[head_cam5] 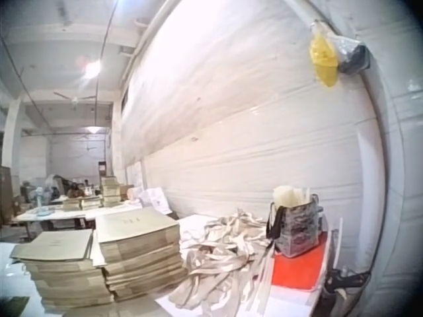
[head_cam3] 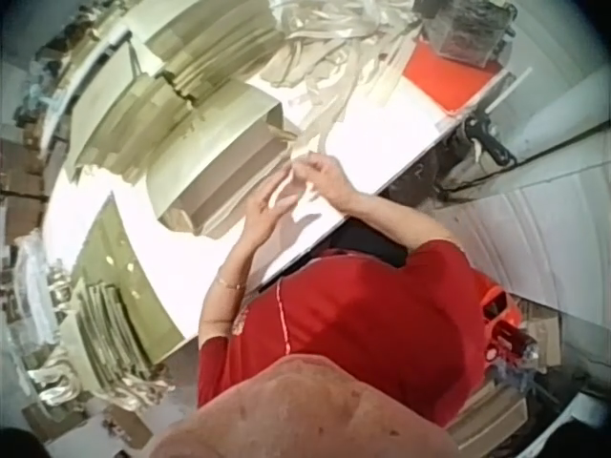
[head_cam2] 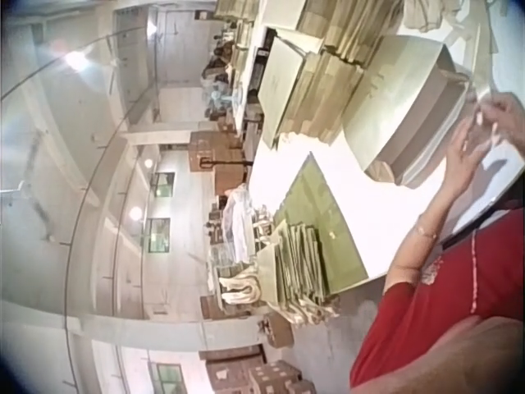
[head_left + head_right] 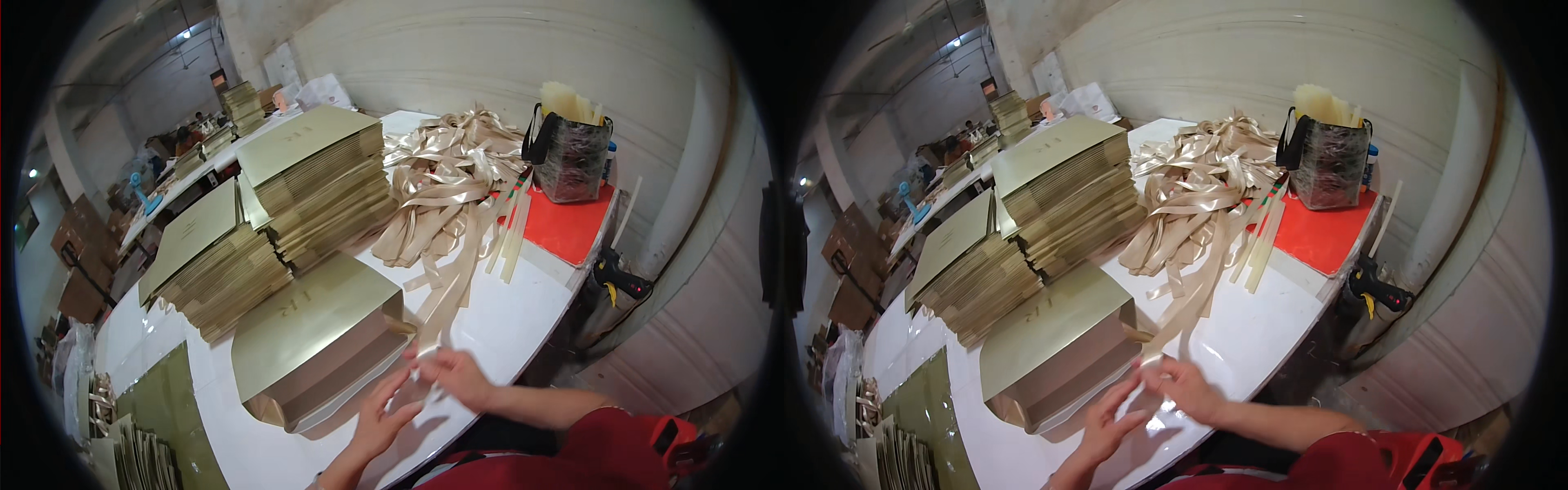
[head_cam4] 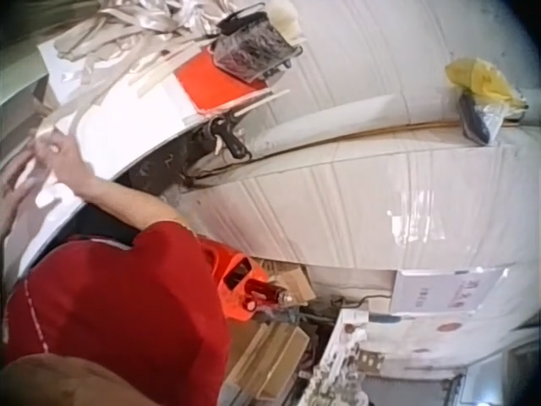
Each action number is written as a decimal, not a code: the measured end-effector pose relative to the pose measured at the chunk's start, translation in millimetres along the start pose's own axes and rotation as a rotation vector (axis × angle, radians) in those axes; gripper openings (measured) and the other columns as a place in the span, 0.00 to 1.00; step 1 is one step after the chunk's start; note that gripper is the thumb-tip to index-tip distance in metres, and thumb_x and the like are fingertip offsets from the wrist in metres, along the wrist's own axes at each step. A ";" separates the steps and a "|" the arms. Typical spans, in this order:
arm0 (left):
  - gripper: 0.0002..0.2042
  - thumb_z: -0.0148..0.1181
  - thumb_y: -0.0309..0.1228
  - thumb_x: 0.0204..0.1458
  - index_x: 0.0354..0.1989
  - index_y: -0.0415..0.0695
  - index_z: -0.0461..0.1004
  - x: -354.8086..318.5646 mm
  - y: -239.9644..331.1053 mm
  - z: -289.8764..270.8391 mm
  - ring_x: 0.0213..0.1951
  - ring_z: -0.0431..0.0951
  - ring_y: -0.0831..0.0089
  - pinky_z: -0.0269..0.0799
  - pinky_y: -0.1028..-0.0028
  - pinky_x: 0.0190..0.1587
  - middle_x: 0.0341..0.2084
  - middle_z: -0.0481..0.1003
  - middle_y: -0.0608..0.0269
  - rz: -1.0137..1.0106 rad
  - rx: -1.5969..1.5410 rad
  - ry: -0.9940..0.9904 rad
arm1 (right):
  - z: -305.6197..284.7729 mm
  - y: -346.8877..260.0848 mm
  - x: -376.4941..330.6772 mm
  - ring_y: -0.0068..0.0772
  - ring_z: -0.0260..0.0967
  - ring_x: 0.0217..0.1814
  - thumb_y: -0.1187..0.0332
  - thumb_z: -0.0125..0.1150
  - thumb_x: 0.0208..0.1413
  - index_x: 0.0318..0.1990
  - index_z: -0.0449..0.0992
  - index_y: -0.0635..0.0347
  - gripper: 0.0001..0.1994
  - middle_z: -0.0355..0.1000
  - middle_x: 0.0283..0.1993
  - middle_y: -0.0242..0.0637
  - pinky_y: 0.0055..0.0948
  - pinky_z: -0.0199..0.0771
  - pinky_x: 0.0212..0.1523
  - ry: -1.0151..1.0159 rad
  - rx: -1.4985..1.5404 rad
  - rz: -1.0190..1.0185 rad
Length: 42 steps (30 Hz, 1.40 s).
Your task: Attaching ribbon handles to gold-colored paper bags using a hot glue gun.
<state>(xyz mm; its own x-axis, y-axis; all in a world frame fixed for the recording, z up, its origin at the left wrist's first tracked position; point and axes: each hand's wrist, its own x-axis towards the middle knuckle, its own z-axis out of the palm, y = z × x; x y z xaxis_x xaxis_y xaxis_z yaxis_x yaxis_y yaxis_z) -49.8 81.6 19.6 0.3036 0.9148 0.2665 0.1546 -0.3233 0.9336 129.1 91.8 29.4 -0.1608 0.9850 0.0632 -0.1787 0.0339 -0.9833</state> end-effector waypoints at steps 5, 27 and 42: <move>0.14 0.62 0.35 0.55 0.41 0.35 0.78 -21.3 -9.0 -25.9 0.29 0.77 0.78 0.70 0.82 0.30 0.28 0.80 0.61 -0.753 -0.279 -0.258 | -3.0 11.2 18.5 0.30 0.72 0.46 0.67 0.45 0.66 0.49 0.70 0.66 0.12 0.73 0.47 0.42 0.31 0.73 0.49 0.021 0.276 0.190; 0.13 0.46 0.41 0.63 0.30 0.49 0.70 -113.3 -27.7 -147.0 0.10 0.51 0.85 0.47 0.81 0.12 0.12 0.58 0.76 -0.482 -1.145 0.798 | -31.0 26.5 30.7 0.18 0.65 0.21 0.62 0.53 0.62 0.38 0.72 0.62 0.11 0.72 0.29 0.35 0.18 0.63 0.17 0.166 0.186 0.454; 0.16 0.62 0.37 0.53 0.44 0.37 0.74 97.8 -7.8 -78.2 0.37 0.74 0.75 0.69 0.78 0.40 0.34 0.76 0.62 -0.714 0.066 -0.257 | 4.5 27.9 38.6 0.18 0.67 0.23 0.63 0.56 0.61 0.36 0.73 0.64 0.12 0.73 0.29 0.33 0.20 0.68 0.23 0.046 -0.018 0.276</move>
<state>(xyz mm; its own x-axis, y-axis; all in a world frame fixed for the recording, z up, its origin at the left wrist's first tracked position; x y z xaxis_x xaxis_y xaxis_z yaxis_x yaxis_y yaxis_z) -94.8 192.5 57.1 0.3165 0.8250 -0.4682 0.4493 0.3043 0.8399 113.5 130.0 5.1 -0.1566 0.9640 -0.2148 -0.1166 -0.2340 -0.9652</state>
